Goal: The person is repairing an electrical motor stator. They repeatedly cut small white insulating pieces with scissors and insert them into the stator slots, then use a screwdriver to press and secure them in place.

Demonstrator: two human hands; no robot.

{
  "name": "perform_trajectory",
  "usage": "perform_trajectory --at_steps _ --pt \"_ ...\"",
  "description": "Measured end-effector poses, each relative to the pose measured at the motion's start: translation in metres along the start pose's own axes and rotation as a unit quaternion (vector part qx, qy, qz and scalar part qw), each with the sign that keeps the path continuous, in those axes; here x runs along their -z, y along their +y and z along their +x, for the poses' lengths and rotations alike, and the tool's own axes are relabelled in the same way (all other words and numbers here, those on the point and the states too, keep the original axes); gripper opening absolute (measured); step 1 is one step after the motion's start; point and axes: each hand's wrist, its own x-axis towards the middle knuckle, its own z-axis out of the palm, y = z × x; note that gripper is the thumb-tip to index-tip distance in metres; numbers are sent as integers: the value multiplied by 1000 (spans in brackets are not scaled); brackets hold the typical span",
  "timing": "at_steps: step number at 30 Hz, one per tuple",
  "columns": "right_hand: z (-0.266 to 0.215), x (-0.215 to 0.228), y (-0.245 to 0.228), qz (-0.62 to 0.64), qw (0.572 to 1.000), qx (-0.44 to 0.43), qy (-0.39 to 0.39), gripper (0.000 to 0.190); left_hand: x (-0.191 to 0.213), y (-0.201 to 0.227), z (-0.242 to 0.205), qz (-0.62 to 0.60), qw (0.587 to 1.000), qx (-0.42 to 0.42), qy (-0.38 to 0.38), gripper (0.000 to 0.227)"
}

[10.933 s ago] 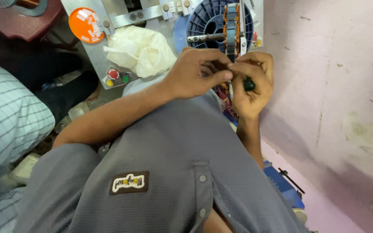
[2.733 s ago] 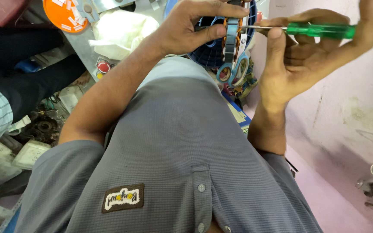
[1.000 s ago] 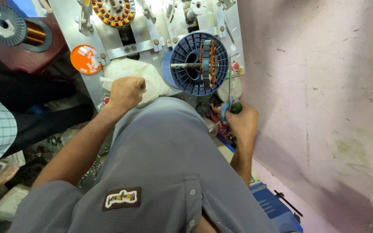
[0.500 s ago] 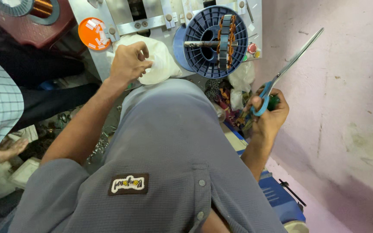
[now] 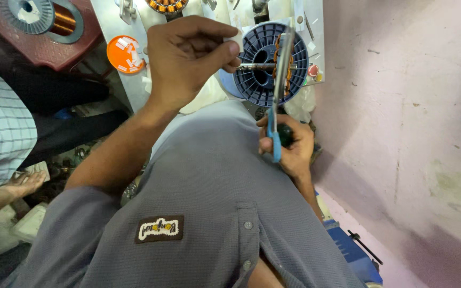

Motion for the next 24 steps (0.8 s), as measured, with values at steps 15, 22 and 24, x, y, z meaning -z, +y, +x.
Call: perform_trajectory --at_steps 15,22,24 --pt "7 -13 -15 -127 991 -29 -8 42 -26 0 14 -42 998 -4 53 13" --pt "8 -14 -13 -94 995 -34 -16 37 -23 -2 15 -30 999 -14 41 12" --pt "7 -14 -14 -118 991 -58 -9 36 -22 -2 15 -32 999 -14 39 13"
